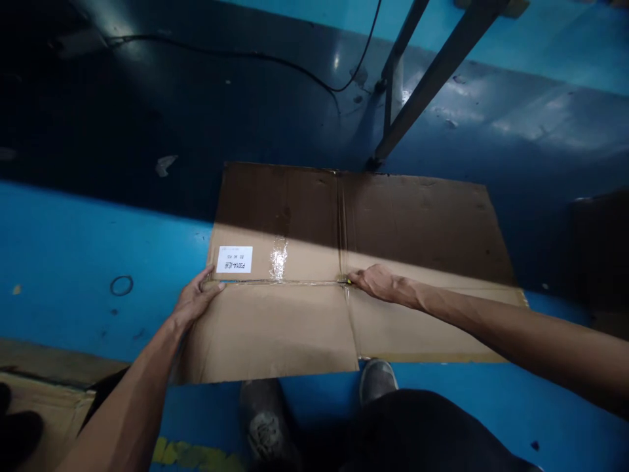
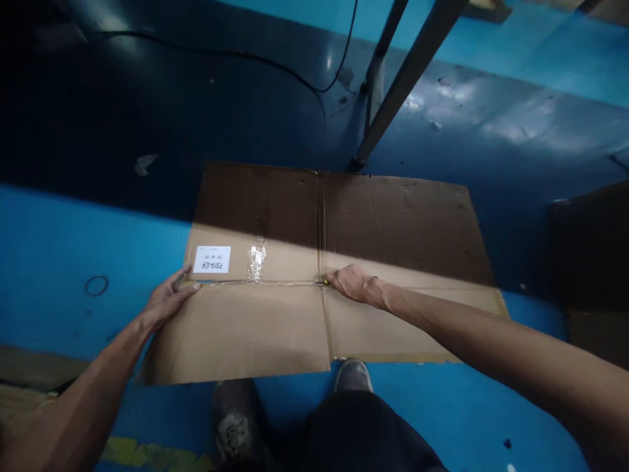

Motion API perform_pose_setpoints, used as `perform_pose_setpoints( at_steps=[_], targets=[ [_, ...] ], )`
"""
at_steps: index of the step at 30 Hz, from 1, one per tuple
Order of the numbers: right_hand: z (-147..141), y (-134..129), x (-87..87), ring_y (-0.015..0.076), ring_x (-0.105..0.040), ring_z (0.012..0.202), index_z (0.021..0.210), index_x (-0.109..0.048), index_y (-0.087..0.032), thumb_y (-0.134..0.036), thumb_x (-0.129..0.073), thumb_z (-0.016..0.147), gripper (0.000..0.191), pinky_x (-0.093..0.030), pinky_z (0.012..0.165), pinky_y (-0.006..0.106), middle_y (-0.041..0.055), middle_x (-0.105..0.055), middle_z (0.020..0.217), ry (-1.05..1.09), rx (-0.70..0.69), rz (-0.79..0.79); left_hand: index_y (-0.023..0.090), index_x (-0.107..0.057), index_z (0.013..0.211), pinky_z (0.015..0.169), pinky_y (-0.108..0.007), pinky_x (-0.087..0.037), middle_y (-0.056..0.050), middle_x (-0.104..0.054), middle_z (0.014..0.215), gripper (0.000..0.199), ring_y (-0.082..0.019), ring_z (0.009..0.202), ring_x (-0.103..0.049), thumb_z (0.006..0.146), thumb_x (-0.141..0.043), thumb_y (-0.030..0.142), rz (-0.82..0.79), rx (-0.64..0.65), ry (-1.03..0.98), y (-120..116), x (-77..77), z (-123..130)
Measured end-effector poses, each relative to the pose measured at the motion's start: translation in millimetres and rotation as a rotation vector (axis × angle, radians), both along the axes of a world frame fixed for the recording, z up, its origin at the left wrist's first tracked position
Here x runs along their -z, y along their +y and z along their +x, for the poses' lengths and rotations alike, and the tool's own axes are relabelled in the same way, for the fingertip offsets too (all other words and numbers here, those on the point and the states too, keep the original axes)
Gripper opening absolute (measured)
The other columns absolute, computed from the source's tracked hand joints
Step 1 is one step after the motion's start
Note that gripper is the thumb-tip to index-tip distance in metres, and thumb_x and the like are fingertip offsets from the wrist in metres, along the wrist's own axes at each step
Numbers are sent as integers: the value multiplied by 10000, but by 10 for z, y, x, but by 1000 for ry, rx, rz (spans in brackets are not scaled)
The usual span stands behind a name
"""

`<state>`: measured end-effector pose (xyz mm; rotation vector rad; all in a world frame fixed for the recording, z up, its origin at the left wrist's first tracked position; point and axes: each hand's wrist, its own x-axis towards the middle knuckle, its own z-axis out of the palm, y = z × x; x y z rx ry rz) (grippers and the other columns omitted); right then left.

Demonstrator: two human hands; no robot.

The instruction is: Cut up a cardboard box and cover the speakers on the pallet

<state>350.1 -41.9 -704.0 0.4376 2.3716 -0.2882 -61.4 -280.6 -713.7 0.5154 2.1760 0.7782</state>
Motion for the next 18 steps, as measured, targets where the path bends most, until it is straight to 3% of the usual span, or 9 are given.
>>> perform_pose_setpoints(
  at_steps=[4, 8, 11, 15, 18],
  targets=[
    [-11, 7, 22, 245, -715, 794, 1218, -598, -164, -196, -359, 1051, 293, -353, 607, 298, 145, -754, 966, 20, 38, -7, 160, -519, 1444, 892, -437, -618, -182, -736, 1245, 931, -338, 1078, -730, 651, -861, 508, -56, -124, -41, -65, -128, 63],
    [-27, 5, 108, 256, -717, 810, 1196, -603, -160, -265, -372, 1063, 287, -353, 600, 297, 160, -750, 991, 39, 78, -24, 139, -720, 1131, 721, -418, -650, -187, -793, 1065, 656, -346, 905, -770, 634, -865, 542, -94, -131, -196, -217, -386, 172],
    [-3, 14, 115, 256, -715, 815, 1194, -601, -147, -287, -368, 1064, 301, -354, 600, 298, 172, -743, 991, 60, 102, -28, 172, -745, 1080, 708, -403, -648, -160, -802, 1064, 596, -342, 915, -773, 639, -855, 558, -85, -95, -251, -315, -545, 232],
    [-49, 80, -63, 238, -711, 845, 1097, -626, -167, -326, -458, 1032, 241, -384, 654, 299, 142, -741, 1023, 142, 107, -55, 183, -762, 1062, 794, -389, -631, -135, -796, 1120, 571, -345, 1037, -748, 654, -826, 577, -82, -40, -191, -350, -550, 244],
    [-423, 72, -210, 259, -708, 906, 1150, -601, -162, -407, -433, 1041, 316, -405, 696, 308, 155, -728, 1102, 250, 168, -43, 168, -781, 1006, 833, -399, -617, -134, -799, 1105, 561, -360, 1092, -727, 649, -811, 600, -97, -40, -144, -324, -461, 223]
  ],
)
